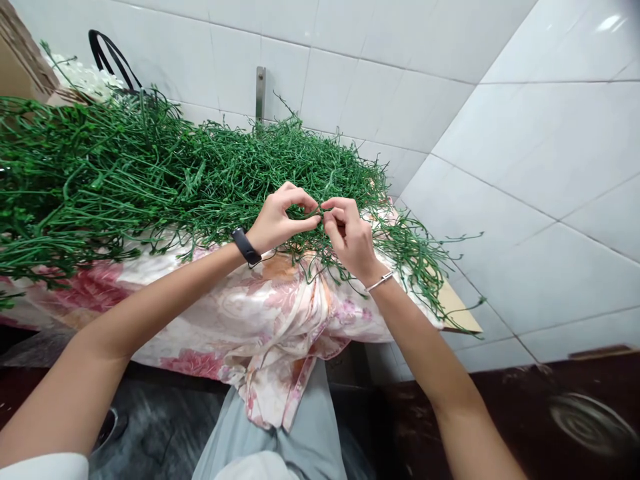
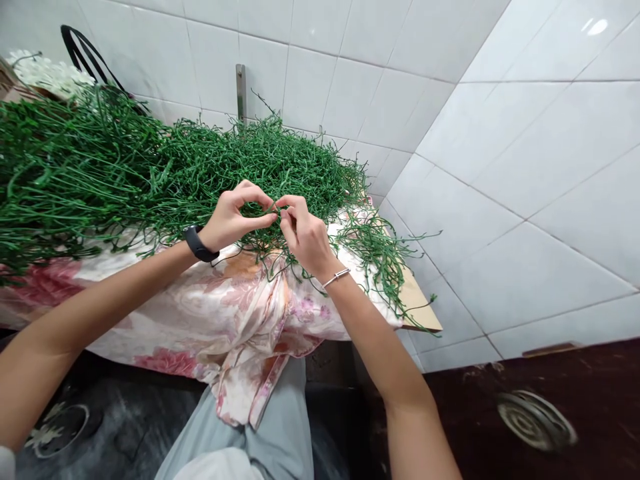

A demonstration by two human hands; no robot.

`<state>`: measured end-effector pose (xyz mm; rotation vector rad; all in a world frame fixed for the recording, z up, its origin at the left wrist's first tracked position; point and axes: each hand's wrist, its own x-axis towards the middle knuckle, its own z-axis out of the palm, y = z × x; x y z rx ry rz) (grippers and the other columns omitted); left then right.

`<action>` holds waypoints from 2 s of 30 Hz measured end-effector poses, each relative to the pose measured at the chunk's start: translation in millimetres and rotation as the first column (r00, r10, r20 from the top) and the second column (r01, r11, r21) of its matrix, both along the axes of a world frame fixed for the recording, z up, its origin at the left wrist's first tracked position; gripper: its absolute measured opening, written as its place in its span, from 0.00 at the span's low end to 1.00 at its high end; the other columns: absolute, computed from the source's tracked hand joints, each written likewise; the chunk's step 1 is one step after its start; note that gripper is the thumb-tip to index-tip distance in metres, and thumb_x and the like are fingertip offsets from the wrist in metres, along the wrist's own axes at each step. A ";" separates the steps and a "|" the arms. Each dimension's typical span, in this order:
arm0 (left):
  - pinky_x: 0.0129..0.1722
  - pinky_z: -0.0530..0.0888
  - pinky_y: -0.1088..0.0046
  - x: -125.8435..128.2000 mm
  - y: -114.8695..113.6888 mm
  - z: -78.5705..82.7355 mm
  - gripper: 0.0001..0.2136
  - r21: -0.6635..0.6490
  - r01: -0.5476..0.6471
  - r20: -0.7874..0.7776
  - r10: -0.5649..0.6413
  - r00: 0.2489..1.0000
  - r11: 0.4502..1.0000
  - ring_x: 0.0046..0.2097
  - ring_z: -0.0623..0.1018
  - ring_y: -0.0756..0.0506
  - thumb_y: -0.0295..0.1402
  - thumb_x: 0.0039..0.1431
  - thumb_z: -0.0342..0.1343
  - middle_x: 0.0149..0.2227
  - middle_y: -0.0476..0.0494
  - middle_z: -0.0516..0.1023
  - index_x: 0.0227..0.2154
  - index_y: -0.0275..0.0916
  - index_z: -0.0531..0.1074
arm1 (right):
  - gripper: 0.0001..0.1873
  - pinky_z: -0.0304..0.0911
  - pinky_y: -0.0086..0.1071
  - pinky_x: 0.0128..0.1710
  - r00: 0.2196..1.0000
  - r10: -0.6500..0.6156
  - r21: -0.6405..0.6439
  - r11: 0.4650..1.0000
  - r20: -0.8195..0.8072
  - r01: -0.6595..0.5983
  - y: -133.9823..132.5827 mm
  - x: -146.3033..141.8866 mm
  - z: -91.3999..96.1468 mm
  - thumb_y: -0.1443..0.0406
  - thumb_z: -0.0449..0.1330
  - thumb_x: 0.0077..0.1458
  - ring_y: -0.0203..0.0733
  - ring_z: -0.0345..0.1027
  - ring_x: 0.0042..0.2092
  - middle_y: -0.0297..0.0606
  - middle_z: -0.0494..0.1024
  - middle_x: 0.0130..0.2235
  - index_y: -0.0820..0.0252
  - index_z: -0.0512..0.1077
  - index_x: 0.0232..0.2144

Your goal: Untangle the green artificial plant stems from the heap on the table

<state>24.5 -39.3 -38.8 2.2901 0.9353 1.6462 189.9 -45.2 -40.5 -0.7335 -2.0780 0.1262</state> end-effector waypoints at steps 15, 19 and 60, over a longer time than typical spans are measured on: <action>0.40 0.61 0.67 3.7 -6.1 1.1 0.03 0.025 -0.048 -0.133 0.051 0.990 0.999 0.35 0.66 0.48 0.32 0.46 0.54 0.26 0.49 0.70 0.23 0.38 0.67 | 0.04 0.37 0.23 0.18 0.820 0.226 -0.691 0.448 -0.526 -0.567 5.0 4.8 15.9 0.68 0.52 0.50 0.24 0.40 0.18 0.23 0.52 0.18 0.60 0.58 0.29; 0.38 0.64 0.69 1.4 0.5 -0.9 0.04 -0.183 0.080 0.053 -0.072 0.996 0.980 0.33 0.67 0.49 0.33 0.46 0.55 0.26 0.49 0.71 0.22 0.37 0.69 | 0.06 0.41 0.23 0.19 0.877 0.227 -0.580 0.676 -0.424 -0.455 1.5 1.2 13.4 0.65 0.54 0.50 0.25 0.48 0.21 0.26 0.57 0.21 0.59 0.59 0.30; 0.32 0.63 0.74 2.2 1.7 1.6 0.06 -0.408 0.313 0.249 -0.225 0.942 0.858 0.27 0.66 0.53 0.33 0.44 0.55 0.23 0.51 0.67 0.21 0.35 0.67 | 0.09 0.46 0.26 0.22 0.987 0.114 -0.253 0.957 -0.111 -0.139 -0.3 -0.9 6.2 0.59 0.53 0.54 0.27 0.48 0.22 0.27 0.58 0.21 0.60 0.64 0.29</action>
